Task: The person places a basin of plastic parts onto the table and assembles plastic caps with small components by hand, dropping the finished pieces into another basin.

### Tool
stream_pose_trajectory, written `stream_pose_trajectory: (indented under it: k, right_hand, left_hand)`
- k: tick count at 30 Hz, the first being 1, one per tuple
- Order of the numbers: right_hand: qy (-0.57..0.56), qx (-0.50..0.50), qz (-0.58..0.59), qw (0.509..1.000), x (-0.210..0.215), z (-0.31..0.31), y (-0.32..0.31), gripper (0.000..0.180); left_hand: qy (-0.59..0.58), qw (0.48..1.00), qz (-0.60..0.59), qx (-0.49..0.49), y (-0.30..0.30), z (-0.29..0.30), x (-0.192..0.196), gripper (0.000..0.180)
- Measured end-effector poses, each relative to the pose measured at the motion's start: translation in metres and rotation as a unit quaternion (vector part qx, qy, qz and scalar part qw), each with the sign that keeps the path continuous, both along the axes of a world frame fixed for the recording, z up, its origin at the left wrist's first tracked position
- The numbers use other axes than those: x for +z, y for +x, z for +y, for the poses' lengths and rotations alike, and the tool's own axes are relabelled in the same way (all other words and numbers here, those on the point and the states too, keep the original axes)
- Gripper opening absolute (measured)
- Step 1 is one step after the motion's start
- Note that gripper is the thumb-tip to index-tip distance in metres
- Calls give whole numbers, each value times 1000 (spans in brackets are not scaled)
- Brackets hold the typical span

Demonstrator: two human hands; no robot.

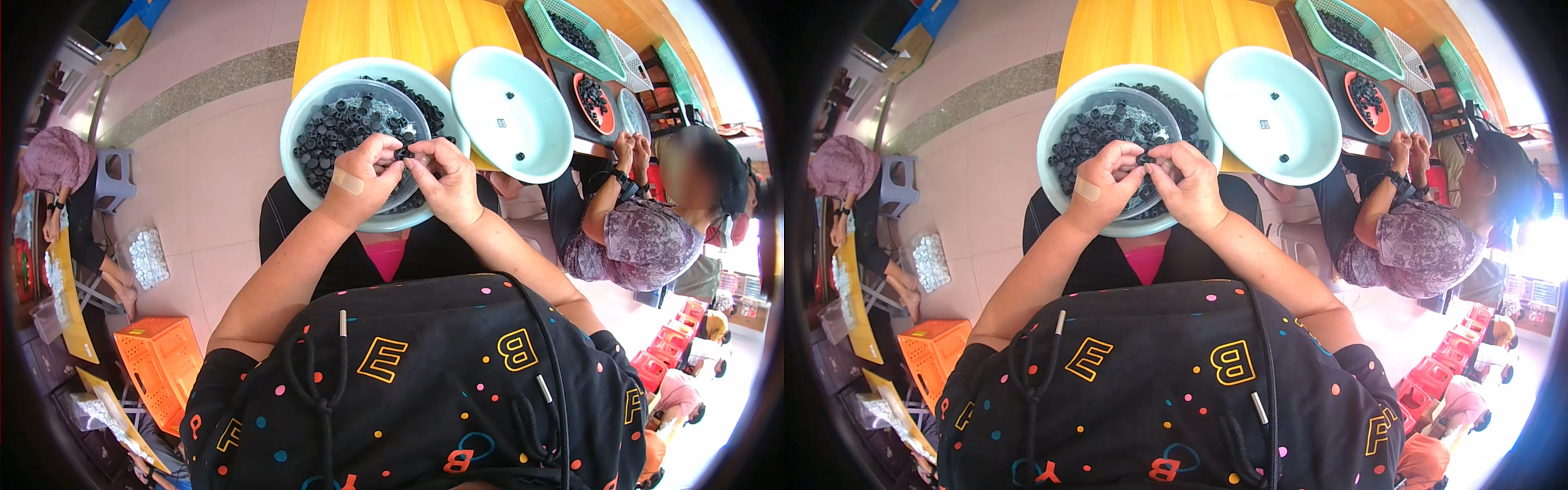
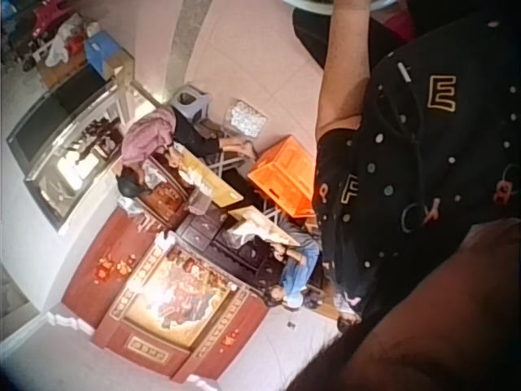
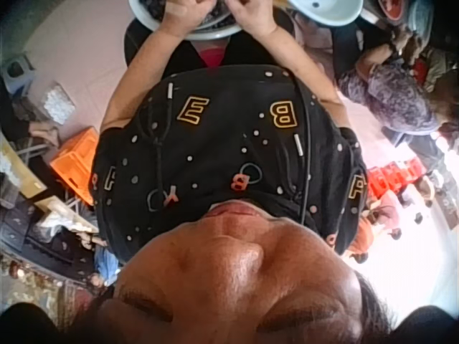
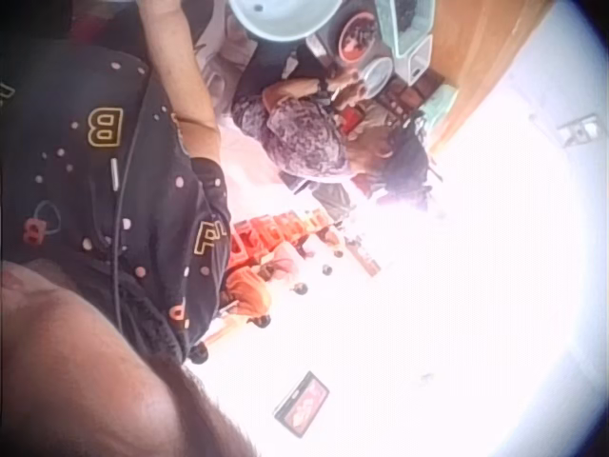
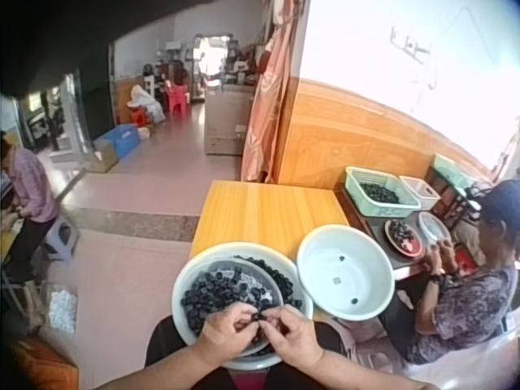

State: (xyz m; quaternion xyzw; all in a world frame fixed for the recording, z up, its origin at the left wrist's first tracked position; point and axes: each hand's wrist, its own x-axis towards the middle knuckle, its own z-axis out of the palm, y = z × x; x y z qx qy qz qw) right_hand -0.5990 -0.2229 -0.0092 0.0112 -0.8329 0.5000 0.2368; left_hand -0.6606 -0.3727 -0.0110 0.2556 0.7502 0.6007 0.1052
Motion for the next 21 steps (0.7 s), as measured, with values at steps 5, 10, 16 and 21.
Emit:
stream_pose_trajectory:
  k: [5,10,16,21]
  right_hand:
    - [-35,-15,-35,999,0,0,3,16]
    - [-12,-16,-33,999,5,-1,4,16]
    - [1,-9,-14,1000,8,-2,6,16]
    - [-9,26,9,1000,10,-1,7,15]
  left_hand:
    - [8,1000,-4,-10,2,-3,2,24]
    - [117,984,-128,-40,0,-6,-2,19]
    - [172,942,-288,-29,-2,-9,-4,17]
    - [258,891,-369,-60,-1,-11,-6,18]
